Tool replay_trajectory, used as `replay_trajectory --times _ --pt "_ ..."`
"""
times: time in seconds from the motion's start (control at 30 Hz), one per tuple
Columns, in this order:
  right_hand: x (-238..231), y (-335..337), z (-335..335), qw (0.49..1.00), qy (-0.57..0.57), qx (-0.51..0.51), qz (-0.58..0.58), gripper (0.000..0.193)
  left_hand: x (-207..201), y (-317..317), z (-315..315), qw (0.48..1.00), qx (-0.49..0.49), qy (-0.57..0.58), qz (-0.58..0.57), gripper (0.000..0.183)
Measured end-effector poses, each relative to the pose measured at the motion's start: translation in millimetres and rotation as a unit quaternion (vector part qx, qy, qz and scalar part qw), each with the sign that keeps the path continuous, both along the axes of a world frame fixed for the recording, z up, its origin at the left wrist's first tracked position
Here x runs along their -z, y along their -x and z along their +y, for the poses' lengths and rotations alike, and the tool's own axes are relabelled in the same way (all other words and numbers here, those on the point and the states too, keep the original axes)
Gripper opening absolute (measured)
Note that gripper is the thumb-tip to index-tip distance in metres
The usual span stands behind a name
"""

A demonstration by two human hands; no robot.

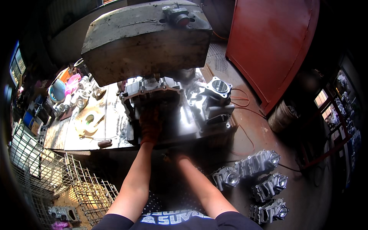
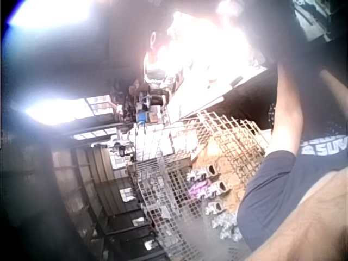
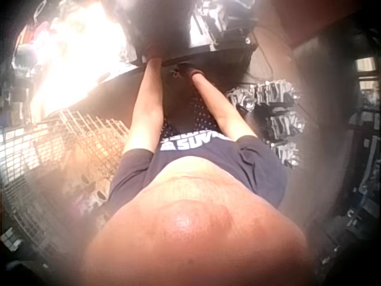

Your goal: The person picks up metal engine castings from a bin, places them one at a time into a stationary industrial grinding machine to smooth internal surfaces, and then sprays the finished parts with an air hose before returning them to the bin.

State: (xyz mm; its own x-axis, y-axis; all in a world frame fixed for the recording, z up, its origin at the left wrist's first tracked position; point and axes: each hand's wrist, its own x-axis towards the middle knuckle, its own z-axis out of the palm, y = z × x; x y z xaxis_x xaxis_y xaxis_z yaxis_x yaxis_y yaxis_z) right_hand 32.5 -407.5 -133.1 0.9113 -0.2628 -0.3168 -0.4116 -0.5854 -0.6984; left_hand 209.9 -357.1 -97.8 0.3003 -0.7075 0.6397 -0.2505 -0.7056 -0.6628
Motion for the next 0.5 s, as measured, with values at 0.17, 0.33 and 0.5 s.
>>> replay_trajectory --times 0.17,0.33,0.5 --pt "61 10 -3 0.826 -0.528 0.147 -0.134 0.037 -29 22 -8 0.904 0.24 0.168 0.313 0.069" --pt "-65 31 -4 0.882 -0.35 0.07 -0.306 0.03 -26 17 7 0.904 0.228 0.188 0.31 0.067" --pt "-125 15 -25 0.788 0.154 0.276 -0.528 0.021 -29 25 4 0.9 0.236 0.192 0.314 0.064"
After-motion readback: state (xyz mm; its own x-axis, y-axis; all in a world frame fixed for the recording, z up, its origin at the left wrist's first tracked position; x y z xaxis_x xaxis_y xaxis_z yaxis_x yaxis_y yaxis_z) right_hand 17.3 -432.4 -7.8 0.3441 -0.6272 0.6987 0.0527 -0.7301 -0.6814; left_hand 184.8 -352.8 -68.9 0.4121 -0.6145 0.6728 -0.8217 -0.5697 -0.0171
